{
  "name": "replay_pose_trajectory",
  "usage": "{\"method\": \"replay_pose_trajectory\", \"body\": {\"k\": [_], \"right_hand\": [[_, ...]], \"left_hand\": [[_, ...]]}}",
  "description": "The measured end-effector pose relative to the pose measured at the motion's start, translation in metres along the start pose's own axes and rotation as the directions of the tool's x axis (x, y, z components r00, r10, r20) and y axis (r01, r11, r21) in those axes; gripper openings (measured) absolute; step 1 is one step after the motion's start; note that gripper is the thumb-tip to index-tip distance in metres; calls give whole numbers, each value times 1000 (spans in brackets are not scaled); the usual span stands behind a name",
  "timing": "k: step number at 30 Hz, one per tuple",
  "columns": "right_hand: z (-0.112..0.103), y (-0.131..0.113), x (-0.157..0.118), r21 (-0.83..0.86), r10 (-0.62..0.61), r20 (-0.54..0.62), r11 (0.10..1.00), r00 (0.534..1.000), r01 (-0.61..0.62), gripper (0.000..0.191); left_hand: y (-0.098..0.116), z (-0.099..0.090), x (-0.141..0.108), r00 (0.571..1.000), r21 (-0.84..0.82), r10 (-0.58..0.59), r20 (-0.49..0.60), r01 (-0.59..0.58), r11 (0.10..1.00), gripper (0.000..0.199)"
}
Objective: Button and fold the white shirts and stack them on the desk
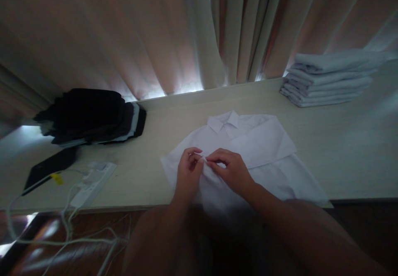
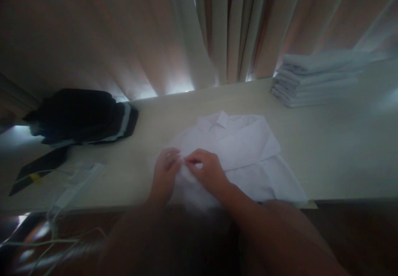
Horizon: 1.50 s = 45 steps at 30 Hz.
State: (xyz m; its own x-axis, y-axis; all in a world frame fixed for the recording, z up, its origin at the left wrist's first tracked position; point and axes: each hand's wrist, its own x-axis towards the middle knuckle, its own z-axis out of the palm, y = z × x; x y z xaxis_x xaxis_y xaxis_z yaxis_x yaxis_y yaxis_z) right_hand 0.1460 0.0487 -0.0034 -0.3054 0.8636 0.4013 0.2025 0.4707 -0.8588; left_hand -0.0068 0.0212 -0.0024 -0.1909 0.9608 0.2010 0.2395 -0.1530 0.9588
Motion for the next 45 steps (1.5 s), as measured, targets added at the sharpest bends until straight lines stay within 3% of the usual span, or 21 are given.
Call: {"method": "replay_pose_trajectory", "body": {"k": [8, 19, 26, 32, 40, 45], "right_hand": [[7, 4, -3, 38, -6, -45, 999, 999, 7, 14], [10, 3, -2, -21, 25, -52, 999, 998, -26, 11], [15, 2, -3, -60, 169, -62, 983, 984, -172, 7], [8, 6, -5, -13, 55, 62, 998, 997, -54, 11], [7, 4, -6, -133, -32, 65, 990, 997, 41, 8], [12, -1, -6, -147, 34, 9, 989, 999, -33, 6]], "left_hand": [[-2, 0, -1, 999, -131, -8, 37, 13, 991, 19], [-3, -1, -4, 997, -24, 45, 57, -44, 999, 18], [-16, -9, 1, 981, 57, 128, 145, -138, 989, 24], [-12, -17, 0, 967, 95, 146, 211, -169, 981, 23], [-14, -21, -4, 967, 83, 120, 224, -142, 986, 26], [-16, -18, -5, 968, 87, 166, 189, -185, 979, 27]]}}
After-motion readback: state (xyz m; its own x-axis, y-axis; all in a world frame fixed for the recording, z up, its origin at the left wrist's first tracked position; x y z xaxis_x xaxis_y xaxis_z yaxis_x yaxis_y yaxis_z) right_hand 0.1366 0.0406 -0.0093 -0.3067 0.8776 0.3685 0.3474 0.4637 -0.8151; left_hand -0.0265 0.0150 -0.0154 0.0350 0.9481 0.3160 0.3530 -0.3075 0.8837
